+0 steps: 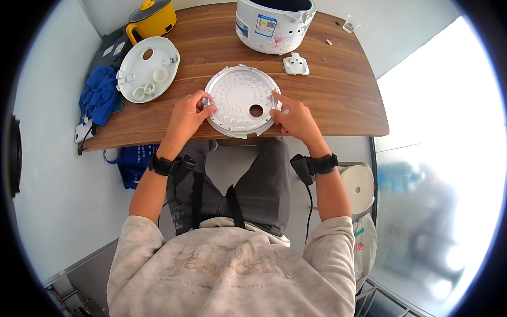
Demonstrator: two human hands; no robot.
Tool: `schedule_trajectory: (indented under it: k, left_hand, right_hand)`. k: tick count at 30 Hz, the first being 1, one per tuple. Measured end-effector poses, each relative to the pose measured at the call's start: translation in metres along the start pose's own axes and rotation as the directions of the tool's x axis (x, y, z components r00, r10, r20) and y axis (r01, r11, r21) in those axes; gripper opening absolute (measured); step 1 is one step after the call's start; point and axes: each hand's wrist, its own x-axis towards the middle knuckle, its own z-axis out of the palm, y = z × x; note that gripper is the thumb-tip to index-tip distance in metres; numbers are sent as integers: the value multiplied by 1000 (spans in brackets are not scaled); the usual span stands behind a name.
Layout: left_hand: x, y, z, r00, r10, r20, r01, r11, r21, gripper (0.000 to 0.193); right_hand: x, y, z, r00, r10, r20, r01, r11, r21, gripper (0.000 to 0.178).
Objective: The person uses a screwdriver to tighten screws on a white circular appliance lid and then handles small white plastic components, possibly assembling or repairing a kitchen appliance.
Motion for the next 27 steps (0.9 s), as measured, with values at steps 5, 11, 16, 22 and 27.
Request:
schedule_trajectory:
  k: [5,11,16,22,27]
  left_hand:
    - [0,-1,0,1000,14,-1,-14,1000,16,32]
    - [0,1,1,1000,24,-11,-23,999,33,34]
    - [-2,1,3,999,25,-33,-24,999,35,34]
    - [-2,5,4,1000,-11,-12,12,999,43,33]
    - [-4,4,6,1000,-14,-19,15,999,49,32]
  right_hand:
    - [0,1,2,1000,-3,-6,3,1000,22,57]
    - [1,5,2,999,-35,-7,35,999,27,58]
    - [2,2,4,1000,-9,-2,9,1000,-22,63]
    - [2,11,11,989,-139,-48,116,936,-332,94]
    - [-3,1,14,994,-105,-32,83,909,-408,107]
